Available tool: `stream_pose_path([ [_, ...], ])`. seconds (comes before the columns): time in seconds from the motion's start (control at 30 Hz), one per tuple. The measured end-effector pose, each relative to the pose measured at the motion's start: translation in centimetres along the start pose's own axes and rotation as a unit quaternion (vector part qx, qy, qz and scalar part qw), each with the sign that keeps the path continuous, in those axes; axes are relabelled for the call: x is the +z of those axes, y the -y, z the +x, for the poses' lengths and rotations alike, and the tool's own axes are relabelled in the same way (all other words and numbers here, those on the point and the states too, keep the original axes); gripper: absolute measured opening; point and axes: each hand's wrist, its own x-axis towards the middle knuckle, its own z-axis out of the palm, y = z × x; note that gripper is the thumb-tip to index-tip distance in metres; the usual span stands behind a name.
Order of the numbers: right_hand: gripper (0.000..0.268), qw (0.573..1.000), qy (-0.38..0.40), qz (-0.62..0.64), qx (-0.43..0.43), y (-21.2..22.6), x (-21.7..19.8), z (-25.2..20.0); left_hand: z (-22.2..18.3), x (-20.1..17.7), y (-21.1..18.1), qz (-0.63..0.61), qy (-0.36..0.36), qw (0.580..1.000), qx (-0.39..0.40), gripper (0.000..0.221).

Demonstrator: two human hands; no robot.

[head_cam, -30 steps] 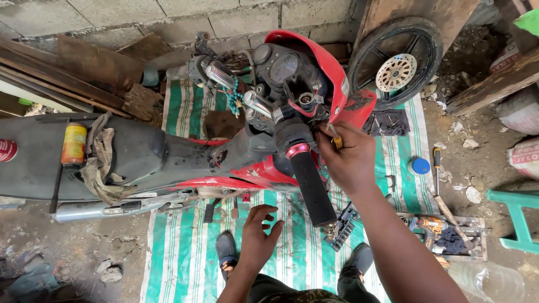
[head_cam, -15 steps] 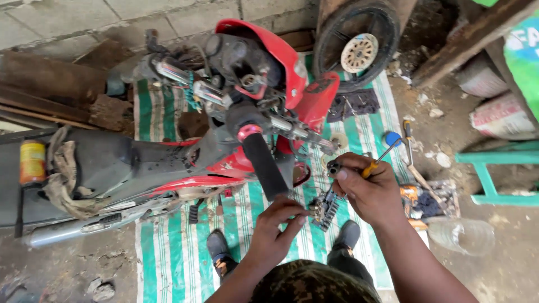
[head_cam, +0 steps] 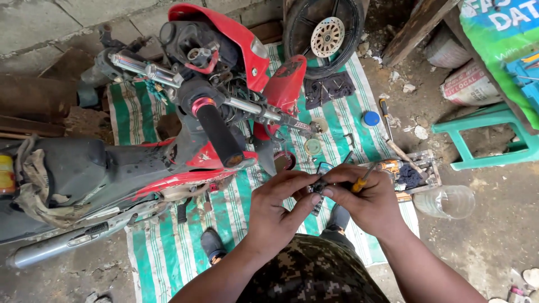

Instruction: Repairing the brake lever pivot and associated components on a motorcycle using hand tools.

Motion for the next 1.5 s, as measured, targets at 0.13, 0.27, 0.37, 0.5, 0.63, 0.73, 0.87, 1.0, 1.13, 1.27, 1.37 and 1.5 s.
stream_pose_path([
  [0.13, 0.020, 0.999, 0.030, -0.030, -0.014, 1.1, 0.3, -1.0, -0.7, -0.2, -0.1, -0.021, -0.012, 1.000, 0.020, 0.026],
  [0.27, 0.019, 0.997, 0.042, -0.050, -0.033, 2.4, 1.0, -1.7, -1.6, -0.4, 0.2, 0.000, -0.036, 0.998, 0.053, 0.021],
  [0.37, 0.017, 0.996, 0.036, -0.051, -0.066, 2.8, 1.5, -1.8, -2.3, -0.7, 0.5, 0.011, -0.052, 0.995, 0.084, 0.021],
  [0.5, 0.018, 0.986, 0.043, -0.045, -0.152, 3.7, 1.9, -1.8, -2.6, -1.1, 0.4, 0.009, -0.064, 0.991, 0.116, 0.023],
  [0.63, 0.021, 0.983, 0.041, -0.044, -0.174, 2.2, 1.7, -2.3, -2.5, -1.3, 0.2, -0.004, -0.067, 0.988, 0.136, 0.025],
  [0.73, 0.022, 0.982, 0.036, -0.036, -0.184, 2.2, 1.7, -2.2, -2.7, -1.2, 0.6, 0.017, -0.062, 0.986, 0.152, 0.023],
  [0.87, 0.018, 0.977, 0.045, -0.025, -0.209, 2.2, 1.7, -2.0, -2.6, -1.3, 0.7, -0.012, -0.044, 0.983, 0.178, 0.023],
  [1.0, 0.018, 0.964, 0.066, -0.016, -0.256, 1.8, 1.3, -1.7, -2.6, -1.2, 1.1, -0.066, -0.033, 0.977, 0.198, 0.023],
  [1.13, 0.013, 0.957, 0.073, -0.033, -0.277, 2.0, 1.1, -1.5, -3.1, -1.3, 1.5, -0.078, -0.020, 0.980, 0.184, 0.022],
  [1.27, 0.012, 0.951, 0.069, -0.047, -0.296, 1.2, 1.1, -1.4, -2.9, -1.2, 1.7, -0.079, -0.023, 0.979, 0.186, 0.020],
  [1.37, 0.012, 0.934, 0.068, -0.075, -0.342, 0.5, 0.9, -1.1, -3.0, -1.2, 2.1, -0.082, -0.027, 0.978, 0.190, 0.022],
  [1.5, 0.014, 0.868, 0.036, -0.135, -0.477, -0.3, 1.0, -0.2, -2.7, -1.4, 2.2, -0.068, -0.043, 0.977, 0.199, 0.022],
])
